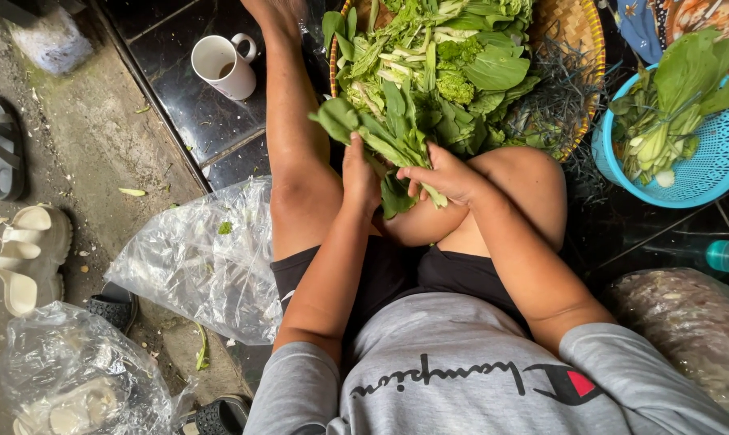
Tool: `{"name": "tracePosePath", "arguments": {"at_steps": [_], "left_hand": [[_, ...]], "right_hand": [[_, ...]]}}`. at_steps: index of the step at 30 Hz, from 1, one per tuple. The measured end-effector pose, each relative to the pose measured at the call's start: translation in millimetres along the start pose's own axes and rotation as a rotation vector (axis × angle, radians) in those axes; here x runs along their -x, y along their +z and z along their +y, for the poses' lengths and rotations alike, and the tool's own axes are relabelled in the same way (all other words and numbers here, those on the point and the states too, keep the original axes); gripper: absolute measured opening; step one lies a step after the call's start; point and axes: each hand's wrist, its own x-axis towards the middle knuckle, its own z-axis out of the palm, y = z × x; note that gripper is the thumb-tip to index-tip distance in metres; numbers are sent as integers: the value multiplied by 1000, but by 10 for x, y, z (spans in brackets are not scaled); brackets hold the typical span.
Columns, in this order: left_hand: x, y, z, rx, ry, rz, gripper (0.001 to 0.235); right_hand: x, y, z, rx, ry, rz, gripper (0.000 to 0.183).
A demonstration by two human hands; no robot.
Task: The person sits on the floor and repeatedly gathers leafy green vegetables from a woven basket, aligns them into small bunches, and ties each bunch with a rubber band. The tied bundles are placed into a blue colander beside the basket.
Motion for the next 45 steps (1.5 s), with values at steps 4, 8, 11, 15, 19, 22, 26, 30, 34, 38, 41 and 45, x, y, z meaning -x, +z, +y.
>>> {"name": "tracePosePath", "arguments": {"at_steps": [4, 8, 11, 15, 19, 22, 26, 30, 34, 38, 41, 45], "left_hand": [[-296, -221, -22, 38, 54, 35, 45], [-238, -233, 18, 76, 63, 12, 39], [193, 71, 119, -106, 25, -64, 30], [424, 244, -127, -492, 117, -341, 41], [210, -37, -474, -499, -37, -342, 48], [287, 43, -221, -547, -136, -324, 83], [809, 575, 314, -391, -218, -311, 97], [666, 367, 28, -179, -152, -265, 98], [520, 206, -171, -107, -115, -269, 84], [507, 220, -174, 0, -209, -249, 62], [552, 261, -2, 70, -351, -179, 55], [272, 5, -16, 162, -298, -183, 37]], "right_hand": [[-20, -117, -4, -10, 13, 38, 40], [-47, -223, -45, -190, -93, 197, 34], [-115, -232, 0, -285, -194, 301, 30], [-249, -75, 335, -136, -243, 422, 37], [-303, -127, 735, -164, -103, 432, 45], [-227, -163, 641, 103, -100, 288, 55], [-98, 149, 302, 854, -31, 293, 64], [-29, 291, 138, 1076, -67, 216, 63], [236, 567, -369, 1213, 88, 115, 64], [406, 677, -501, 1305, -3, 71, 61], [676, 656, -540, 1243, -132, 54, 62], [1086, 412, -1083, 804, -533, 7, 50]]}}
